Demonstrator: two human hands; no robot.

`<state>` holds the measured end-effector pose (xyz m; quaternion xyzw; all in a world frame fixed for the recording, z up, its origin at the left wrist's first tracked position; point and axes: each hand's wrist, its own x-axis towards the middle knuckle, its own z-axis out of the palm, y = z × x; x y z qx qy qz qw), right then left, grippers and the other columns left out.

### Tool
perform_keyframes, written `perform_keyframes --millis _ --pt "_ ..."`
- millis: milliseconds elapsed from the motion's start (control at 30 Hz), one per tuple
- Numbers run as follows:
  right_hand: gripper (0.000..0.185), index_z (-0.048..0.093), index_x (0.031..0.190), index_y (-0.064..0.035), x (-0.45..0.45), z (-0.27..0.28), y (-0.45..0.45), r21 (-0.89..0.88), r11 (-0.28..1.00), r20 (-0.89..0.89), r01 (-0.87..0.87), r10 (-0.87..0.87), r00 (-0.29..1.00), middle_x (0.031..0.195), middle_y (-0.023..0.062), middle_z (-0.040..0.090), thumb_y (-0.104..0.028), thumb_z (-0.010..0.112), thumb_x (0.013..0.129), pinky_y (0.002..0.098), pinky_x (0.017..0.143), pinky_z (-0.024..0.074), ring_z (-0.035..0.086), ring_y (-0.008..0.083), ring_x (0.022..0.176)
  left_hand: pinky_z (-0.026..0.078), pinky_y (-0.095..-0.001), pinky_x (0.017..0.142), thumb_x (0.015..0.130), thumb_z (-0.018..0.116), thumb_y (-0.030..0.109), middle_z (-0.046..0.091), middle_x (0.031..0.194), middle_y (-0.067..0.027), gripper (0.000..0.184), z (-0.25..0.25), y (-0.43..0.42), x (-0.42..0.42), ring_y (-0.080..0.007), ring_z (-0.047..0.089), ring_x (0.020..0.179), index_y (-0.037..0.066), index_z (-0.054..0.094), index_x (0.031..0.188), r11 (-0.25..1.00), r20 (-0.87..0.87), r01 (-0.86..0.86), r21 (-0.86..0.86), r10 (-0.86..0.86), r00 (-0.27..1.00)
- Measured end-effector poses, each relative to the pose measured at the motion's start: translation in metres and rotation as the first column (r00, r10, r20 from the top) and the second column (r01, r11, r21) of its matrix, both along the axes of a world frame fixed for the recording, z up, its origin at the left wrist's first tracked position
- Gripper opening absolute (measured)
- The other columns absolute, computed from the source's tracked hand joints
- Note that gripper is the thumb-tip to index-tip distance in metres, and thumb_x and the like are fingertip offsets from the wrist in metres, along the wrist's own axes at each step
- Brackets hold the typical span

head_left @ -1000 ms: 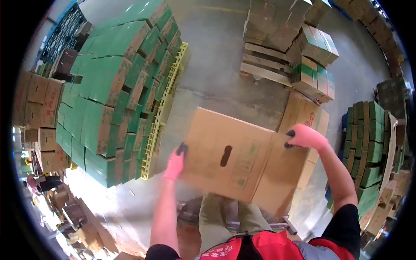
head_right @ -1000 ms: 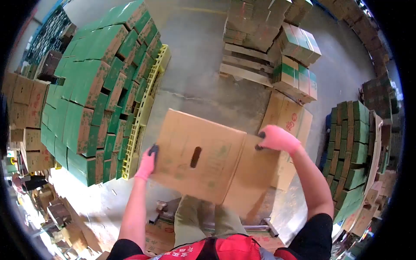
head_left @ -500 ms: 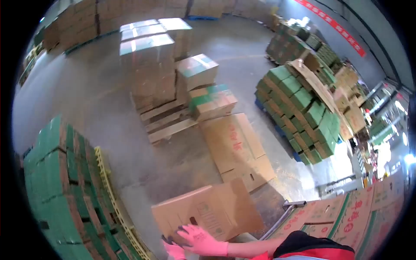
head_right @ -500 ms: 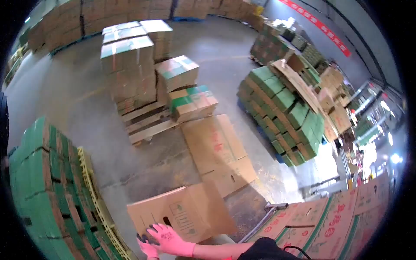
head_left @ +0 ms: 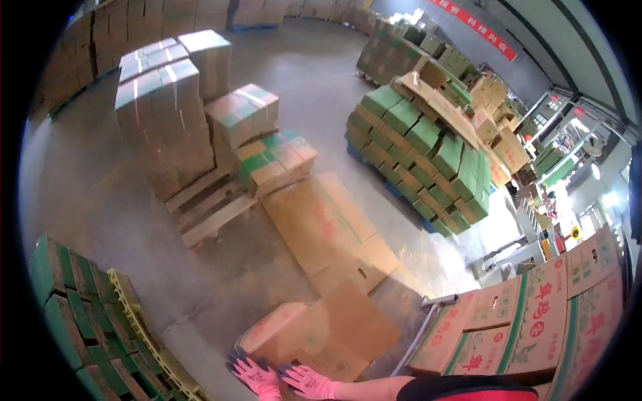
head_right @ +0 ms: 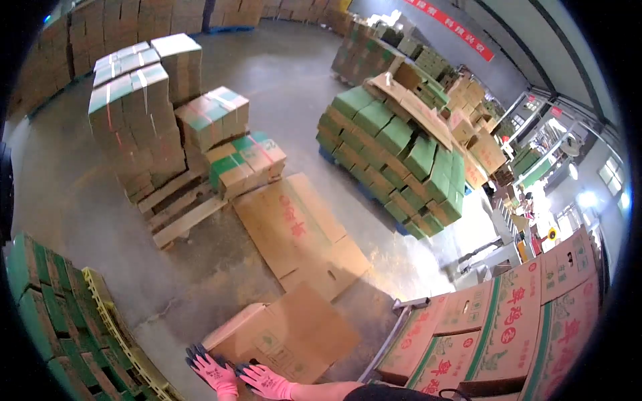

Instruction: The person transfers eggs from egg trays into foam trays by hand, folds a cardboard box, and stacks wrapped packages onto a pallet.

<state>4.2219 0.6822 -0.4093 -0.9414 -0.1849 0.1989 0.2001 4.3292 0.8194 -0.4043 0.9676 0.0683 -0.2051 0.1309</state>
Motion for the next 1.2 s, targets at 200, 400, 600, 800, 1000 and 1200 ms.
perform_keyframes --millis 200,400,600,800,1000,1200 --pt "0.044 0.051 0.124 -0.0043 0.026 0.002 -0.007 0.224 0.968 0.12 0.114 -0.143 0.982 0.135 0.019 0.047 -0.024 0.053 0.085 0.0515 0.108 0.0289 0.041 0.0379 0.127 0.012 -0.0646 0.11 0.075 0.066 0.035 0.026 0.142 -0.0307 0.08 -0.076 -0.006 -0.011 -0.0523 0.019 0.133 0.0 0.031 0.137 0.995 0.285 -0.006 0.099 -0.023 0.958" --pt "0.057 0.047 0.133 -0.0108 0.028 -0.024 -0.009 0.012 1.0 0.127 0.009 -0.011 0.992 0.136 0.0146 0.045 -0.04 0.055 0.085 0.0466 0.101 0.0339 0.04 0.0323 0.126 0.01 -0.0595 0.114 0.082 0.059 0.04 0.036 0.139 -0.0298 0.071 -0.055 -0.011 -0.003 -0.0478 0.027 0.133 -0.004 0.04 0.134 0.989 -0.021 -0.126 0.071 0.128 0.992" --pt "0.054 0.048 0.132 -0.0124 0.031 -0.017 -0.012 0.109 0.993 0.175 0.046 -0.065 0.982 0.132 0.0137 0.046 -0.039 0.056 0.086 0.0449 0.103 0.0327 0.041 0.0299 0.125 0.014 -0.0573 0.114 0.08 0.062 0.043 0.047 0.136 -0.0168 0.067 0.056 0.025 -0.065 -0.0399 0.035 0.132 0.002 0.051 0.131 0.717 -0.204 0.551 0.428 -0.517 0.831" --pt "0.054 0.049 0.131 -0.0123 0.016 -0.007 -0.027 0.117 0.993 0.207 0.03 -0.054 0.977 0.131 0.0135 0.047 -0.039 0.057 0.085 0.0442 0.104 0.0316 0.042 0.0291 0.124 0.024 -0.0557 0.108 0.073 0.068 0.032 0.054 0.121 -0.0135 0.04 0.042 0.034 -0.06 -0.0378 0.043 0.122 0.015 0.065 0.109 0.82 -0.159 0.56 0.116 -0.541 0.826" --pt "0.051 0.05 0.13 -0.0127 -0.009 -0.002 -0.036 0.173 0.984 0.177 0.035 -0.066 0.982 0.132 0.0128 0.048 -0.037 0.057 0.085 0.0446 0.104 0.0326 0.043 0.0283 0.124 0.032 -0.0508 0.103 0.072 0.071 0.036 0.053 0.125 -0.0145 0.049 0.036 0.04 -0.1 -0.0349 0.04 0.125 0.01 0.06 0.113 0.882 -0.076 0.47 -0.013 -0.47 0.879" --pt "0.052 0.049 0.132 -0.01 0.031 0.003 -0.031 0.234 0.972 0.149 -0.011 -0.024 0.989 0.134 0.0134 0.048 -0.035 0.056 0.086 0.0424 0.105 0.0336 0.043 0.029 0.125 0.029 -0.0537 0.105 0.074 0.07 0.047 0.054 0.123 -0.015 0.065 0.03 0.002 -0.083 -0.0317 0.044 0.121 0.009 0.051 0.124 0.903 -0.245 0.333 0.271 -0.269 0.931"
